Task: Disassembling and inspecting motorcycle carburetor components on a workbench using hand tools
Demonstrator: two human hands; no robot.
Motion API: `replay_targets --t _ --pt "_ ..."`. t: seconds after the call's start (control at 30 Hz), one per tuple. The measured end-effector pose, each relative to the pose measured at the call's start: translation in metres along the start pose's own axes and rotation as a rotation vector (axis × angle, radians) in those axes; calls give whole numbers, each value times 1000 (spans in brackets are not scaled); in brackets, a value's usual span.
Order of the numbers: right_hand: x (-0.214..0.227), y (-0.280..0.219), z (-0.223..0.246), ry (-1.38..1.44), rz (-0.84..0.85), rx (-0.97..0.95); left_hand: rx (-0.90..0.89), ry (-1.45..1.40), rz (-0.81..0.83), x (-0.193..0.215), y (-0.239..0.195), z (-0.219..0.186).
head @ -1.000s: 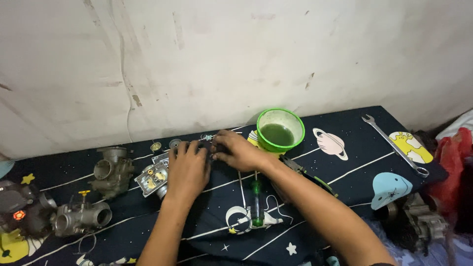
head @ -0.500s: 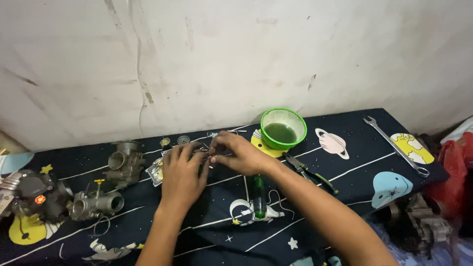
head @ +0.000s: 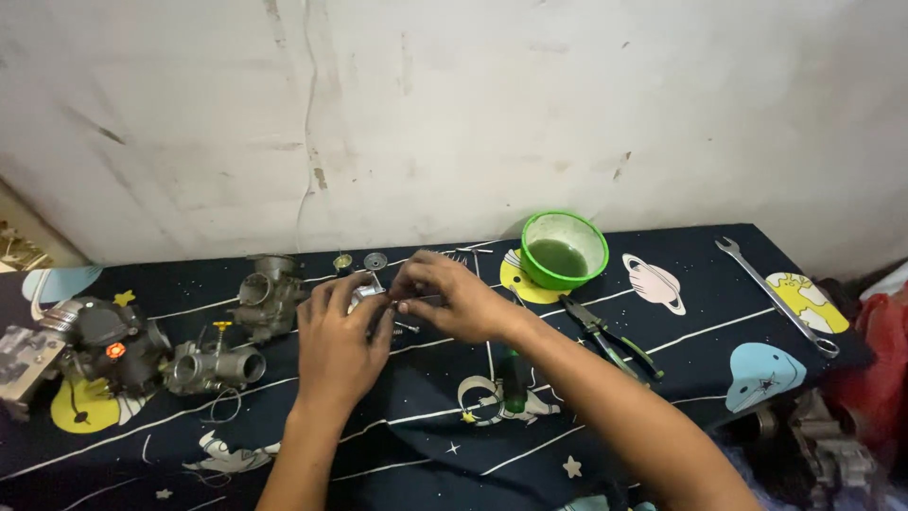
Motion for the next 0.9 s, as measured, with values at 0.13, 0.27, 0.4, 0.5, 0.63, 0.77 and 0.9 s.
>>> replay_targets --t 0.13,0.27,0.4,0.5,0.63,0.77,0.9 --pt "-5 7 7 -7 10 29 18 -11 6 10 1 7" --pt "-11 15 9 -34 26 23 44 -34 43 8 -3 18" --pt "-20 23 2 -88 15 83 59 -36 39 14 -3 27" --pt "-28 33 -2 -79 -1 132 101 -27 46 14 -6 36" --pt "-36 43 10 -33 29 110 134 -19 51 16 -4 45" --pt "-39 52 2 -129 47 164 158 -50 43 16 -3 51" --pt "-39 59 -3 -186 74 205 177 -56 85 21 1 54"
Point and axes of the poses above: each hand's wrist, its own y-axis towards the middle knuckle, its own x-axis out of the back of the hand, z = x × y, the point moved 1 cm from there along y, towards the middle knuckle, and after that the axes turned 13 degrees about y, right-handed, at the moved point
